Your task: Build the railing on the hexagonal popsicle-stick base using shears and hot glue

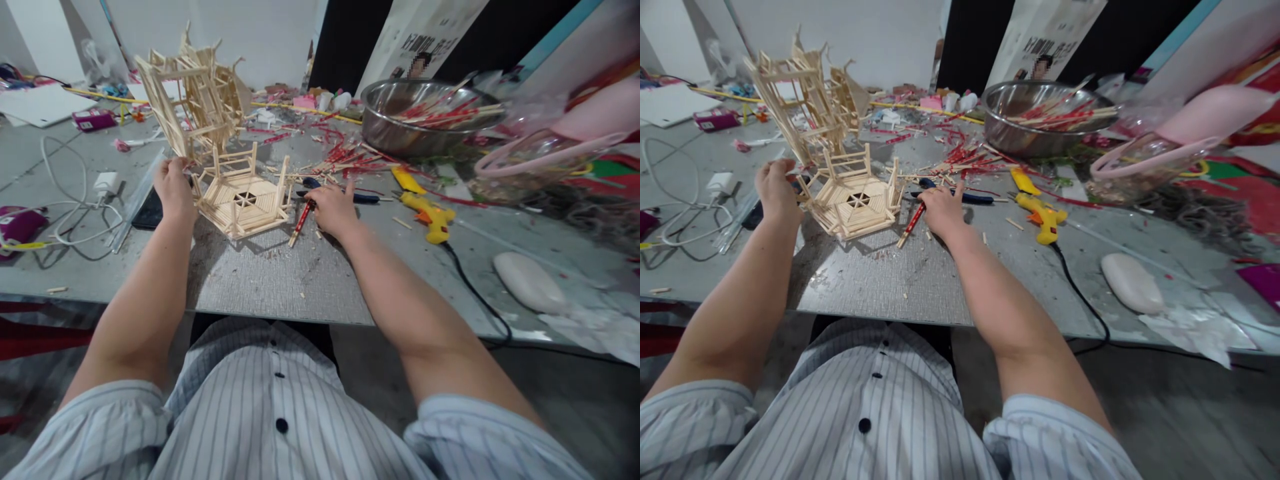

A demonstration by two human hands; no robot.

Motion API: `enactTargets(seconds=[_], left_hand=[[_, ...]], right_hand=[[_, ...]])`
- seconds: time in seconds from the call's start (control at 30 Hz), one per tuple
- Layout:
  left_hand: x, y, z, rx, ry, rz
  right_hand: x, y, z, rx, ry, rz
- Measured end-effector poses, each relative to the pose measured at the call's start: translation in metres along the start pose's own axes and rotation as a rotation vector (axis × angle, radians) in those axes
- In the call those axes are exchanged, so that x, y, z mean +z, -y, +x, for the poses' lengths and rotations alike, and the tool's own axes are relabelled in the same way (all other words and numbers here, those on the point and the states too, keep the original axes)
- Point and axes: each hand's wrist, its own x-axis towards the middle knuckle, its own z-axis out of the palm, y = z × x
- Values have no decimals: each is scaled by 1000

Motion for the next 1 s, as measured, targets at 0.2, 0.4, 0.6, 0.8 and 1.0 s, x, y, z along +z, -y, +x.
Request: enactTargets(seconds=[0.2,0.4,0.6,0.8,1.0], left_hand=[[3,1,-2,4,-23,-16],[3,1,-3,59,-54,39],[4,2,-7,211,-8,30],[4,6,-14,405,71,92],[4,-4,-31,489,93,190]], right_hand=[[0,-1,0,18,-32,10],[0,-1,0,14,-47,38],[2,-2,0,18,-48,25],[1,-2,0,16,-34,28],[2,-4,0,11,-45,49]])
